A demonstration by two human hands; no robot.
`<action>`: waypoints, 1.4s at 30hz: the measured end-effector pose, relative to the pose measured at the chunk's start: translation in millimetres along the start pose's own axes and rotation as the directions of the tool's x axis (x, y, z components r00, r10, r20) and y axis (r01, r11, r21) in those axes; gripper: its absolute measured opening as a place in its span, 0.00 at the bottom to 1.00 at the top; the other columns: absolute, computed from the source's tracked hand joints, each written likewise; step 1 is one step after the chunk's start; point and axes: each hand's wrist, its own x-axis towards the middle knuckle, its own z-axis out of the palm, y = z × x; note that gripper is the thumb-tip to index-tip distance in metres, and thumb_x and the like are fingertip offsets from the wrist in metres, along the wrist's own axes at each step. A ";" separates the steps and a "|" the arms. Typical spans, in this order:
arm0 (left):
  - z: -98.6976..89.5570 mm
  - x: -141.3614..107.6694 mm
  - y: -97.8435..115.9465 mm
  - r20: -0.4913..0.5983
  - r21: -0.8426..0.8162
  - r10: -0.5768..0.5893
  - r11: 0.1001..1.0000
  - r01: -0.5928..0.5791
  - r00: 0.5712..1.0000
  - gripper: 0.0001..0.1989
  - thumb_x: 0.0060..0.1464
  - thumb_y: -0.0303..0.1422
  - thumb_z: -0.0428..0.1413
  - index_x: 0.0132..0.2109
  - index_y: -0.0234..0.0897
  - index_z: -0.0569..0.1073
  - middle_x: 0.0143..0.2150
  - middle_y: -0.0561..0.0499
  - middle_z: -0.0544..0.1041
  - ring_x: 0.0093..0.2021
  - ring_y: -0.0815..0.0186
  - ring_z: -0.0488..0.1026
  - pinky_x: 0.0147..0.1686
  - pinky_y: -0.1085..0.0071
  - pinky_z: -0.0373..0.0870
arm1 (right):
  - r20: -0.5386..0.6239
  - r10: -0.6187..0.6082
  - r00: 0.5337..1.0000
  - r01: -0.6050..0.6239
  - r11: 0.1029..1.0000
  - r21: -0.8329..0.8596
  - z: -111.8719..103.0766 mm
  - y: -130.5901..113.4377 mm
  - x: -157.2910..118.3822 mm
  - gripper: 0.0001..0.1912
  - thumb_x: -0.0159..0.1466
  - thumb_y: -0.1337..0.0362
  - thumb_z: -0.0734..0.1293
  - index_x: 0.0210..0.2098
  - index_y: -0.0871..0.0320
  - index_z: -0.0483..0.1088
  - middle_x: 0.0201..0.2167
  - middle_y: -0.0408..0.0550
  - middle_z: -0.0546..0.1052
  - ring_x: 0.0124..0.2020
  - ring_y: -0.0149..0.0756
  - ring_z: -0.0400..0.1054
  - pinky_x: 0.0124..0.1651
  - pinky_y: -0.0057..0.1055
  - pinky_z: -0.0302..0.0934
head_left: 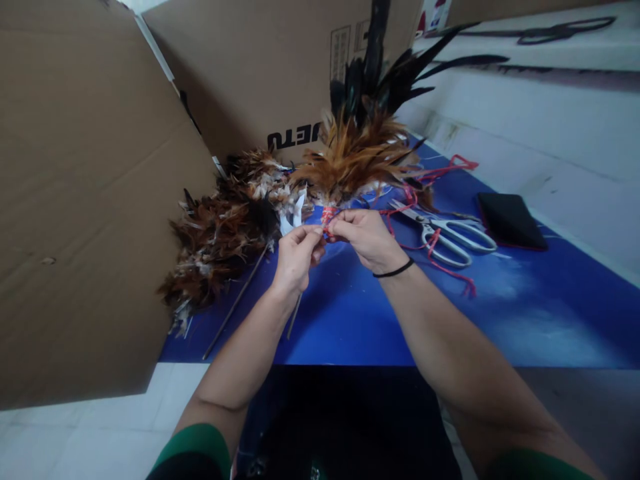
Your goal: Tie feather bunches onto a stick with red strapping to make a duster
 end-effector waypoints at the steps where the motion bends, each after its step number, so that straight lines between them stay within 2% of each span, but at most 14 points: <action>1: -0.1 -0.1 1.3 0.008 -0.008 -0.012 1.000 0.012 1.000 0.09 0.46 0.33 0.60 0.28 0.32 0.70 0.21 0.57 0.67 0.15 0.81 0.56 0.15 0.80 0.44 | 0.016 0.008 1.000 -0.009 1.000 0.027 -0.4 0.4 0.6 0.04 0.44 0.68 0.66 0.16 0.60 0.68 0.14 0.40 0.68 0.20 0.25 0.61 0.26 0.25 0.57; 5: -1.5 0.2 4.2 0.021 -0.021 -0.038 0.999 0.039 0.999 0.09 0.45 0.33 0.60 0.29 0.32 0.70 0.21 0.57 0.67 0.15 0.81 0.56 0.15 0.80 0.43 | 0.028 -0.020 0.999 0.020 1.000 0.020 -1.0 3.1 3.2 0.04 0.45 0.67 0.66 0.16 0.60 0.68 0.15 0.39 0.69 0.20 0.25 0.62 0.27 0.25 0.57; 11: 0.3 3.3 5.9 0.006 0.013 -0.016 1.000 0.016 1.000 0.09 0.44 0.34 0.60 0.29 0.32 0.69 0.21 0.56 0.67 0.15 0.80 0.56 0.14 0.80 0.42 | -0.060 -0.253 0.966 0.235 0.947 -0.221 0.5 7.4 3.8 0.04 0.48 0.66 0.67 0.20 0.60 0.69 0.19 0.40 0.72 0.22 0.27 0.64 0.29 0.26 0.59; 16: 5.8 8.9 5.4 -0.013 0.041 0.016 0.999 -0.016 1.000 0.10 0.44 0.34 0.59 0.29 0.32 0.69 0.20 0.57 0.66 0.14 0.80 0.56 0.14 0.80 0.42 | -0.074 -0.366 0.928 0.327 0.893 -0.311 -1.2 5.0 0.8 0.04 0.52 0.65 0.67 0.28 0.59 0.71 0.25 0.42 0.75 0.26 0.29 0.68 0.33 0.28 0.64; 19: 9.3 14.0 1.3 -0.022 0.038 0.016 0.999 -0.015 1.000 0.11 0.44 0.36 0.60 0.30 0.32 0.69 0.19 0.58 0.65 0.14 0.80 0.55 0.14 0.80 0.41 | -0.041 -0.439 0.898 0.388 0.830 -0.400 -5.5 3.6 1.2 0.03 0.55 0.65 0.66 0.29 0.58 0.72 0.28 0.44 0.77 0.28 0.31 0.71 0.36 0.29 0.66; 24: 17.7 24.7 -9.0 -0.033 0.029 0.047 0.999 -0.046 0.998 0.13 0.44 0.38 0.61 0.30 0.31 0.70 0.17 0.59 0.64 0.14 0.79 0.55 0.15 0.80 0.44 | 0.014 -0.541 0.841 0.437 0.663 -0.608 -14.3 3.5 5.3 0.05 0.58 0.68 0.63 0.28 0.58 0.71 0.27 0.45 0.76 0.29 0.32 0.70 0.37 0.30 0.64; 27: 24.1 31.3 -13.7 -0.019 0.062 0.066 0.996 -0.065 0.998 0.12 0.46 0.38 0.59 0.31 0.32 0.70 0.14 0.61 0.61 0.14 0.79 0.53 0.15 0.80 0.44 | -0.005 -0.541 0.841 0.385 0.605 -0.697 -18.0 3.9 8.3 0.05 0.57 0.69 0.62 0.26 0.57 0.67 0.26 0.45 0.74 0.29 0.33 0.67 0.36 0.30 0.61; 31: 30.5 39.4 -17.5 -0.006 0.052 0.034 0.998 -0.034 0.999 0.12 0.45 0.38 0.60 0.31 0.32 0.71 0.14 0.61 0.61 0.14 0.78 0.54 0.15 0.80 0.45 | -0.058 -0.511 0.858 0.306 0.598 -0.741 -21.5 6.9 13.2 0.04 0.56 0.70 0.61 0.26 0.56 0.63 0.25 0.45 0.71 0.28 0.34 0.65 0.34 0.30 0.58; 37: 29.6 49.9 -24.9 0.019 -0.011 -0.073 0.997 0.074 0.997 0.14 0.41 0.39 0.63 0.30 0.33 0.70 0.14 0.61 0.61 0.14 0.78 0.54 0.15 0.81 0.43 | -0.106 -0.394 0.913 0.228 0.708 -0.668 -25.1 14.2 20.4 0.04 0.56 0.69 0.62 0.26 0.55 0.61 0.24 0.42 0.70 0.27 0.31 0.64 0.33 0.28 0.58; 42: 24.0 58.5 -28.0 0.051 -0.009 -0.127 0.992 0.128 0.991 0.13 0.39 0.36 0.64 0.30 0.33 0.71 0.14 0.62 0.59 0.14 0.78 0.54 0.14 0.81 0.43 | -0.126 -0.276 0.953 0.159 0.807 -0.569 -28.5 18.8 26.1 0.04 0.56 0.69 0.63 0.26 0.57 0.64 0.23 0.39 0.69 0.25 0.28 0.63 0.32 0.25 0.57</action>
